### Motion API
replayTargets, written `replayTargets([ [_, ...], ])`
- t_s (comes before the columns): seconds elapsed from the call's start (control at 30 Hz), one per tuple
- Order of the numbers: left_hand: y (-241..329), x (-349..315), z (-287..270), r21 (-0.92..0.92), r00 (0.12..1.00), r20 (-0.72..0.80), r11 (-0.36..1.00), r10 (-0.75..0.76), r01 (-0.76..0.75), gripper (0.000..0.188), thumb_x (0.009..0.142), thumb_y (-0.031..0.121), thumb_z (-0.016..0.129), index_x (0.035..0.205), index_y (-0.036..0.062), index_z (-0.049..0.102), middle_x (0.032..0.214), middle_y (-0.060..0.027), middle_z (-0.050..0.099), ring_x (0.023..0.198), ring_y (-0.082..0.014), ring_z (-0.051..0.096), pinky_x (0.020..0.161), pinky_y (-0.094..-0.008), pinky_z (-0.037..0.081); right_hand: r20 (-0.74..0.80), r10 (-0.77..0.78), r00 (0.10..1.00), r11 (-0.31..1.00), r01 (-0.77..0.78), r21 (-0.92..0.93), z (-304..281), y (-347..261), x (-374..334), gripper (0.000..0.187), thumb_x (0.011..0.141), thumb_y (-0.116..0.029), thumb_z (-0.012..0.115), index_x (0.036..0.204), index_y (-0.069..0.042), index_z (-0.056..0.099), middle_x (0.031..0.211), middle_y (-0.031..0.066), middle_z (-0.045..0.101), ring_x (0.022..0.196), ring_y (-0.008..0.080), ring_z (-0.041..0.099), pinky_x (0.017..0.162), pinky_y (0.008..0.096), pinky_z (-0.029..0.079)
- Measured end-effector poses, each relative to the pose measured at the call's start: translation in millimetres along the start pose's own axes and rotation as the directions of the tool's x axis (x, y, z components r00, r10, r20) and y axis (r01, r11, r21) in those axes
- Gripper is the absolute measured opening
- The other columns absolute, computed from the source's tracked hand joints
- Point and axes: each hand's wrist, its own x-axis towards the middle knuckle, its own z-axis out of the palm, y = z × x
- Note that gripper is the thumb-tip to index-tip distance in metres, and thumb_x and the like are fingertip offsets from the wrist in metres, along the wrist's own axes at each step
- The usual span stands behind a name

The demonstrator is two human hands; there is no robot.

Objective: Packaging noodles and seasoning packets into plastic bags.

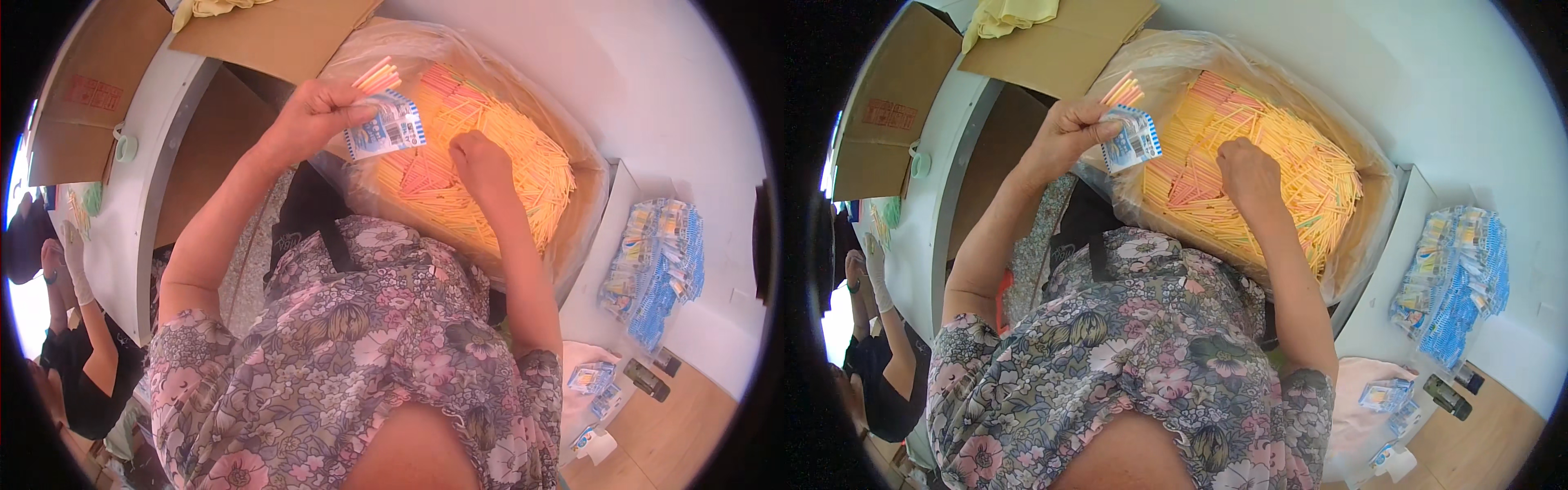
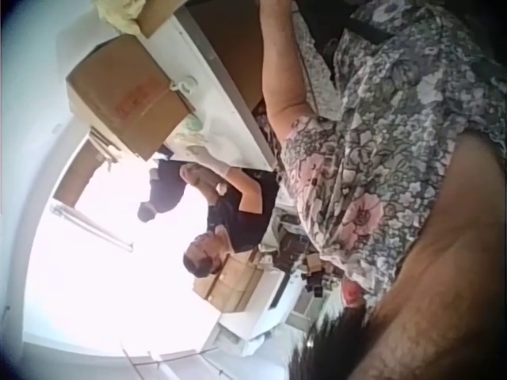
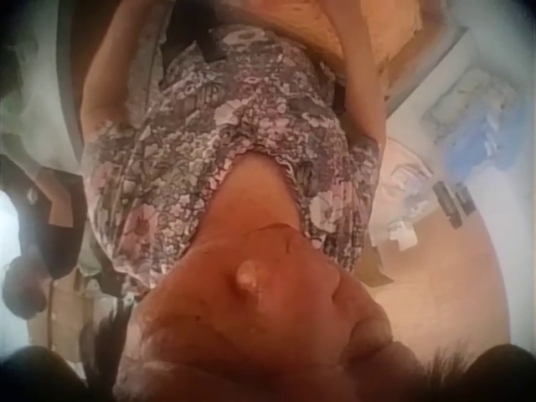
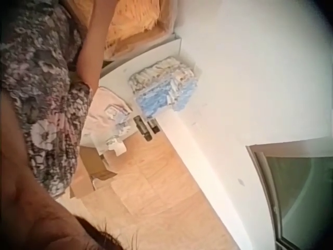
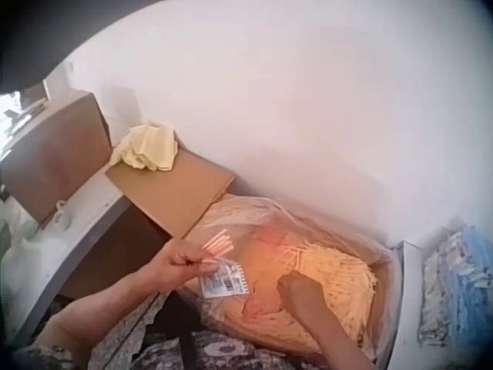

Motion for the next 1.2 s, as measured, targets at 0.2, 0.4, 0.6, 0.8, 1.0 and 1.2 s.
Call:
replayTargets([
  [0.2, 1, -11, 1, 0.098, 0.999, 0.026, 0.995, -0.037, 0.034, 0.013, 0.086, 0.007, 0.062, 0.091, -0.0039, 0.065, 0.074, 0.0016, 0.059, 0.071, -0.0042, 0.05, 0.063, -0.0222, 0.043, -0.131, -0.167, 0.977, 0.966, 0.135, -0.222, 18, 22, 41, 0.021, 0.081, -0.005, 0.05, 0.096, -0.011, 0.064, 0.098, 0.0084, 0.059, 0.089, 0.0276, 0.06, 0.071, 0.0405, 0.05],
  [0.4, 8, -17, 0, 0.088, 0.999, 0.027, 0.996, -0.038, 0.036, 0.014, 0.086, 0.007, 0.062, 0.091, -0.0046, 0.065, 0.076, 0.0006, 0.059, 0.072, -0.0051, 0.051, 0.063, -0.0226, 0.042, 0.035, -0.277, 0.96, 0.894, 0.271, -0.358, 12, 35, 61, 0.021, 0.078, -0.004, 0.052, 0.096, -0.011, 0.062, 0.096, 0.0071, 0.055, 0.097, 0.0264, 0.055, 0.072, 0.0404, 0.05],
  [0.6, 4, -21, 0, 0.096, 0.999, -0.03, 0.995, -0.03, 0.033, 0.011, 0.085, 0.007, 0.063, 0.085, -0.0032, 0.065, 0.071, 0.0011, 0.057, 0.069, -0.0042, 0.051, 0.061, -0.0221, 0.042, 0.016, -0.4, 0.917, 0.877, 0.387, -0.285, 0, 34, 62, 0.014, 0.076, -0.004, 0.053, 0.086, -0.009, 0.061, 0.094, 0.0068, 0.055, 0.093, 0.0259, 0.055, 0.068, 0.0394, 0.05],
  [0.8, 7, -20, 2, 0.064, 0.995, 0.002, 0.993, -0.096, 0.096, 0.013, 0.085, 0.007, 0.063, 0.093, -0.0036, 0.065, 0.077, 0.0003, 0.059, 0.073, -0.0048, 0.051, 0.064, -0.0227, 0.043, 0.056, -0.532, 0.845, 0.788, 0.518, -0.332, 5, 41, 67, 0.01, 0.073, -0.002, 0.053, 0.077, -0.007, 0.06, 0.09, 0.0084, 0.056, 0.087, 0.0252, 0.056, 0.066, 0.037, 0.05],
  [1.0, 9, -16, 12, 0.06, 0.997, -0.01, 0.995, -0.077, 0.077, 0.013, 0.084, 0.007, 0.064, 0.091, -0.0034, 0.065, 0.075, -0.0008, 0.059, 0.071, -0.006, 0.053, 0.062, -0.023, 0.043, -0.01, -0.399, 0.917, 0.86, 0.371, -0.35, -16, 46, 60, 0.002, 0.072, -0.004, 0.058, 0.073, -0.002, 0.058, 0.078, 0.0083, 0.059, 0.076, 0.0222, 0.059, 0.06, 0.0351, 0.048],
  [1.2, 1, 10, 54, 0.055, 0.988, 0.031, 0.987, 0.153, -0.154, 0.011, 0.083, 0.008, 0.064, 0.086, -0.0019, 0.066, 0.074, -0.0056, 0.061, 0.068, -0.0106, 0.055, 0.06, -0.025, 0.043, 0.175, 0.226, 0.958, 0.418, -0.257, 0.871, -63, -3, 14, 0.015, 0.078, -0.011, 0.068, 0.073, 0.001, 0.06, 0.063, 0.0035, 0.061, 0.055, 0.0064, 0.054, 0.051, 0.0206, 0.043],
])
